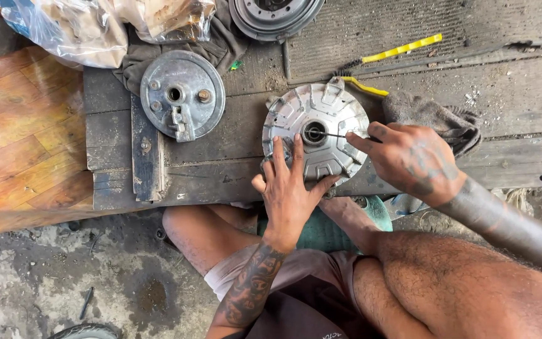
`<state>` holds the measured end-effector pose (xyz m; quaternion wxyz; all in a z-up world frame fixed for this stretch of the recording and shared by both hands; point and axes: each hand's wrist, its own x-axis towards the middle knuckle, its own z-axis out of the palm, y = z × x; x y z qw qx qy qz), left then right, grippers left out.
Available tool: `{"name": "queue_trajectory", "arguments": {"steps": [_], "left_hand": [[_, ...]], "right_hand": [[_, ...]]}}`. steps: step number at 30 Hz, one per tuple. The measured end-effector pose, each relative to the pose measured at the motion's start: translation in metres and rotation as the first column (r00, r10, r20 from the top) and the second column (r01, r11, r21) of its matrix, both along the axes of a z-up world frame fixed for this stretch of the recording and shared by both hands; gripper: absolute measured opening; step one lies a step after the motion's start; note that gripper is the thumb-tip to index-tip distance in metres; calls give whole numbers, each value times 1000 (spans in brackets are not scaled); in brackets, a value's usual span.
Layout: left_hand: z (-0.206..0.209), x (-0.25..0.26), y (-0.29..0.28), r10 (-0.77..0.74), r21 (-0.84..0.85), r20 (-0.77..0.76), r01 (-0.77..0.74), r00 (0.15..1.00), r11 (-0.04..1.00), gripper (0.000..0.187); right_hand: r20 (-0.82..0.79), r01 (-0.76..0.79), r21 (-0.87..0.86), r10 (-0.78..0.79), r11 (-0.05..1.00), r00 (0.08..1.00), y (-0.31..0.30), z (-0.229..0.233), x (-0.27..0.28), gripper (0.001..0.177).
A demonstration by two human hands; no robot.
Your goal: The person cleans a circular metal mechanical part on a wooden workbench using a yellow brush and a cloth. They scrub the surface and edges, then wipe the part with the cloth. The person also uses a screwdriver to clean the central hole of the part.
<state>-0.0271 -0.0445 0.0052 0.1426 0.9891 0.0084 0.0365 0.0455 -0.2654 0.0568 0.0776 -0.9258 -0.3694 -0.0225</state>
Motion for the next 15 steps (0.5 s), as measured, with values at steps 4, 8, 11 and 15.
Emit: {"name": "queue_trajectory", "arguments": {"steps": [4, 8, 11, 15], "left_hand": [[4, 3, 1, 4, -35, -40, -6, 999, 999, 109], [2, 9, 2, -1, 14, -56, 2, 998, 1000, 114], [6, 11, 6, -43, 134, -142, 62, 989, 989, 108], [23, 49, 50, -139, 8, -254, 146, 957, 989, 94]], "right_hand": [[8, 95, 31, -95, 995, 995, -2, -21, -8, 41], [-75, 243, -31, -245, 969, 967, -6, -14, -16, 45], [57, 279, -54, -276, 959, 960, -3, -14, -17, 48], [-104, 299, -107, -309, 948, 945, -14, 5, -12, 42]]}}
